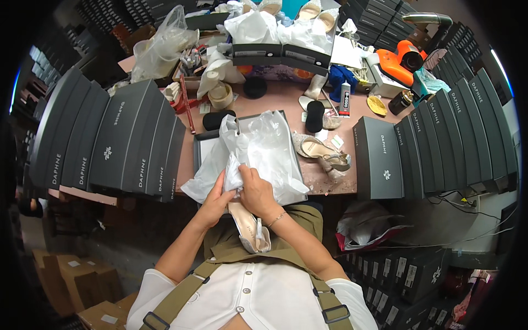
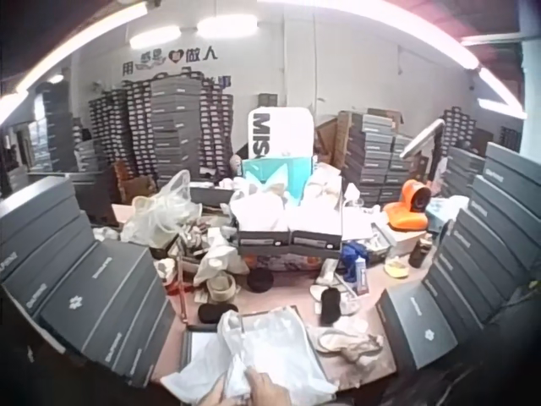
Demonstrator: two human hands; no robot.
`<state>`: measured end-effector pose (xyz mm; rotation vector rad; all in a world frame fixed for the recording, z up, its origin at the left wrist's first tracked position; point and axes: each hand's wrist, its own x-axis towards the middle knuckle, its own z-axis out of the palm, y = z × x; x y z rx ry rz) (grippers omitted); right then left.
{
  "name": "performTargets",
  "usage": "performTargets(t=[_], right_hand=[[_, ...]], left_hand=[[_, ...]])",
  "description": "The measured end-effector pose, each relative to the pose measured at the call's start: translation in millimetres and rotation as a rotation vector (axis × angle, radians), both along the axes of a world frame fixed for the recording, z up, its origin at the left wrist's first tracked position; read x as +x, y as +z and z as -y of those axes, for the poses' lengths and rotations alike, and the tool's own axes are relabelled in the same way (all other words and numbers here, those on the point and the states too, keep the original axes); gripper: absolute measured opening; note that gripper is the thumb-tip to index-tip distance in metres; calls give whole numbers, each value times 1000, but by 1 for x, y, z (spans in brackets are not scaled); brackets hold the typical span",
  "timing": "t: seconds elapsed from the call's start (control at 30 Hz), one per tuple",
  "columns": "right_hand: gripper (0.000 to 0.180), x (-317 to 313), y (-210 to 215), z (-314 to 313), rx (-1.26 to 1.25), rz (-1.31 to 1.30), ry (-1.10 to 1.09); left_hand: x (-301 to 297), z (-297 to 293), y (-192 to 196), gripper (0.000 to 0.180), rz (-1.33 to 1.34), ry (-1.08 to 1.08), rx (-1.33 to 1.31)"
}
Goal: Inspecting high-heeled shoes, cleaning them with a sponge and adhesive, and wrapping them in tissue paper for packaging.
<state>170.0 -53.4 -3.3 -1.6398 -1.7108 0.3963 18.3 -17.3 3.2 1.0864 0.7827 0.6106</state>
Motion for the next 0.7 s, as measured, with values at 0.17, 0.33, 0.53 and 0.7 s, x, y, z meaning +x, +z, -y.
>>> performTargets(t=[0.17, 0.33, 0.53, 0.7], right_hand=[[65, 7, 21, 10, -21, -207, 96], [65, 8, 27, 33, -73, -346, 142], [63, 11, 17, 43, -35, -353, 50], [65, 4, 16, 42, -11, -353, 80]], left_hand=[[-4, 25, 1, 70, -378, 127, 541], [34, 30, -10, 30, -35, 537, 281], [38, 36, -6, 47, 65, 413, 275], [34, 23, -16, 48, 65, 389, 229]])
